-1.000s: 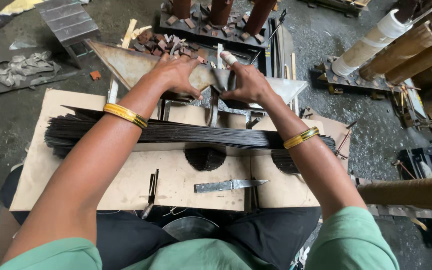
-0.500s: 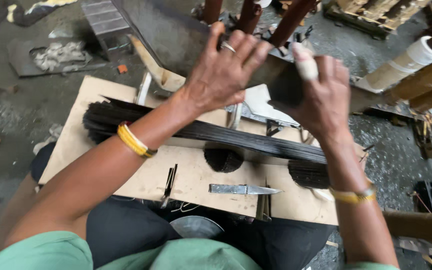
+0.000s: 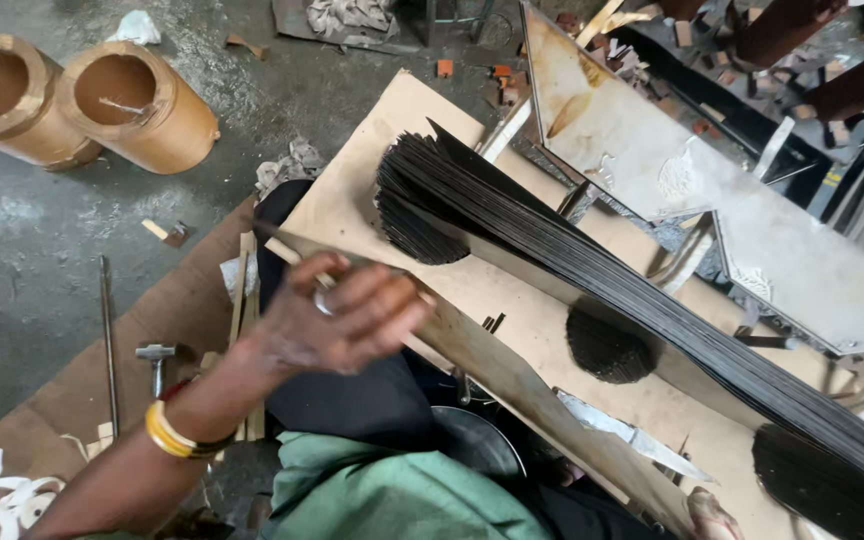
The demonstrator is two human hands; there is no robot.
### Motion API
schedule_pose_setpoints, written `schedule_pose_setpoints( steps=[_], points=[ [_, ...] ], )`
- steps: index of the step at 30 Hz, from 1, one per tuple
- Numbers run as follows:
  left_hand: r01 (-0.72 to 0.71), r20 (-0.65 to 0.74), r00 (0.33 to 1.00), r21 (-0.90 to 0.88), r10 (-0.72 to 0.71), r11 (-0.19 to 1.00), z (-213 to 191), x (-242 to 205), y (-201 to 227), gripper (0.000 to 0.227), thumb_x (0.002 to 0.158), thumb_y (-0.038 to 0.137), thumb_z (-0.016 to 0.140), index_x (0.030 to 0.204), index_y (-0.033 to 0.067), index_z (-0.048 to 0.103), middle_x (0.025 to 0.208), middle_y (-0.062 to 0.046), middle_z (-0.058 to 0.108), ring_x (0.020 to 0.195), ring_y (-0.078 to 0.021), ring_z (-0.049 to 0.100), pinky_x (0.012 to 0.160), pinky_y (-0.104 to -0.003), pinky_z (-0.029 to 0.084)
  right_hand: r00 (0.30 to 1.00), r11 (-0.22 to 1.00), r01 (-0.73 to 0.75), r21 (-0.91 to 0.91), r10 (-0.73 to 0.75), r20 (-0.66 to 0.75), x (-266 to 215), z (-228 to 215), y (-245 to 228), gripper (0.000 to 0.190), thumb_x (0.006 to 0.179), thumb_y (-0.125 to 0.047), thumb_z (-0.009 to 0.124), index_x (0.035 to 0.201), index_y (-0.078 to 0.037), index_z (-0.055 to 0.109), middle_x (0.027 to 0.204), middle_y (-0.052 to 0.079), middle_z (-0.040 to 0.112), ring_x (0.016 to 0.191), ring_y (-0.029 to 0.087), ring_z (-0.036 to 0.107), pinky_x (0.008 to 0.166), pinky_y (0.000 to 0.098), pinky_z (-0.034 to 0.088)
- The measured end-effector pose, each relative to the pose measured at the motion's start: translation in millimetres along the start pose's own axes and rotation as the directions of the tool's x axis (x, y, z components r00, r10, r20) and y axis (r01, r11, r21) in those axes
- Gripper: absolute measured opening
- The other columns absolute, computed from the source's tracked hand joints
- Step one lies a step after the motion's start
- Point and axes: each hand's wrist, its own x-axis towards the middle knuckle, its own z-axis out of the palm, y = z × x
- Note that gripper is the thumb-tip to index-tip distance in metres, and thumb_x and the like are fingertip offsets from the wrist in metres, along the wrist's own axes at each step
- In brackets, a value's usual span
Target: The person repeatedly aligns a bundle of dark broom strips on a jig and uses a knife to trim the edges. They periodically lift and reposition the bundle to continue trimming along its length.
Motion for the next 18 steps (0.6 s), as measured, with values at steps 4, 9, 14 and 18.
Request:
schedule_pose_setpoints(
  steps=[4,9,14,18],
  points=[
    [0.182,0.034,0.983,-0.233,-0.179,0.955,0,-15,-58,0.025,0.098,0.006,0.075,0.115,0.0096,0.056,0.112,-0.005,0.066,0.104,-0.0204,0.061,0.096,-0.04,0.047,0.992,0.999,-0.015,-0.044,0.021,0.124,-73,69,19,0.059,0.086,-0.027,0.085,0.135,-0.002,0.065,0.103,0.018,0.075,0.076,0.025,0.07,0.071,0.0357,0.055],
    [0.259,0.025,0.964,-0.281,-0.263,0.924,13,17,-87,0.024,0.097,-0.008,0.076,0.105,0.0055,0.058,0.104,-0.005,0.062,0.096,-0.0219,0.057,0.091,-0.04,0.048,0.997,0.987,0.037,-0.156,-0.026,0.073,-85,55,28,0.05,0.09,-0.021,0.081,0.133,-0.002,0.066,0.1,0.018,0.077,0.07,0.022,0.071,0.066,0.0336,0.056],
    [0.298,0.109,0.954,-0.238,-0.279,0.925,-3,56,-89,0.026,0.097,-0.006,0.081,0.101,0.0032,0.057,0.1,-0.008,0.06,0.094,-0.0232,0.055,0.083,-0.038,0.045,0.981,0.993,-0.062,-0.095,0.043,-0.19,-20,-44,-40,0.043,0.102,-0.023,0.078,0.136,-0.003,0.062,0.103,0.017,0.075,0.079,0.021,0.073,0.07,0.0267,0.055],
    [0.287,0.213,0.948,-0.261,-0.236,0.922,-17,90,-105,0.035,0.078,0.005,0.088,0.089,-0.0008,0.056,0.086,-0.015,0.055,0.084,-0.0322,0.055,0.077,-0.044,0.046,0.98,0.993,-0.11,0.035,0.114,-0.161,45,-103,-73,0.055,0.093,-0.021,0.084,0.141,-0.003,0.067,0.099,0.02,0.077,0.065,0.018,0.07,0.062,0.0265,0.055]
  ],
)
